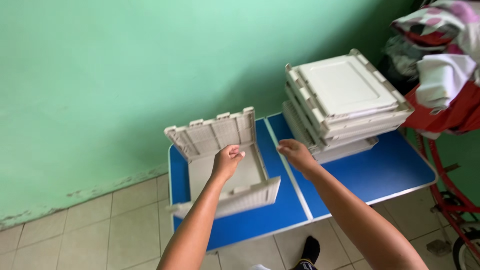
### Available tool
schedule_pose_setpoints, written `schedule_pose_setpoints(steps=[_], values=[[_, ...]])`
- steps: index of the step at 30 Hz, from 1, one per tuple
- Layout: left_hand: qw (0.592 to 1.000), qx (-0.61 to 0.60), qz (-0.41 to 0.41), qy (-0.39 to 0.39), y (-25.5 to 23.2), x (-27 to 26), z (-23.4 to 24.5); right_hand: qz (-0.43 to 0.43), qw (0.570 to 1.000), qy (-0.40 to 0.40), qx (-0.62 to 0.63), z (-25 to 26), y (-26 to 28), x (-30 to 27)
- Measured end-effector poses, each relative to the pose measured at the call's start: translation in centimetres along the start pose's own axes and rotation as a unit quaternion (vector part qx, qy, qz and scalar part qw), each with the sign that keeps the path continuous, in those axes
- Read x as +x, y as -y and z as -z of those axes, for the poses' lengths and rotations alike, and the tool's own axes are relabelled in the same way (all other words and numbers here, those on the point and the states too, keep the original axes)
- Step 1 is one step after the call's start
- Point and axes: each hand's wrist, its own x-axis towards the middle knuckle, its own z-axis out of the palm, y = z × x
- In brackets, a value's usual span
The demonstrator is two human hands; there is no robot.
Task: The person assembles white plastic crates by hand on a blue table. They unfold the sides, align and snap the panels together, and stack completed crates. The process is repeated for multiple units.
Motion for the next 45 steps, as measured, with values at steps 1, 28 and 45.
schedule_pose_setpoints(steps=[1, 28, 45], values=[[1.0, 0.015, -0.008, -0.004, 0.5, -1.5, 1.3, 0.022, 0.998, 0.029, -0.055, -1.9, -0.3, -0.8], [0.933, 0.329, -0.121, 0.076, 3.5, -12.1, 7.8, 0.09, 0.951, -0.007, -0.296, -8.2, -1.3, -8.3], [0.866, 0.387, -0.135, -0.286, 13.6, -21.0, 2.7, 0.048, 0.985, 0.058, -0.157, -8.6, -21.9, -3.0]])
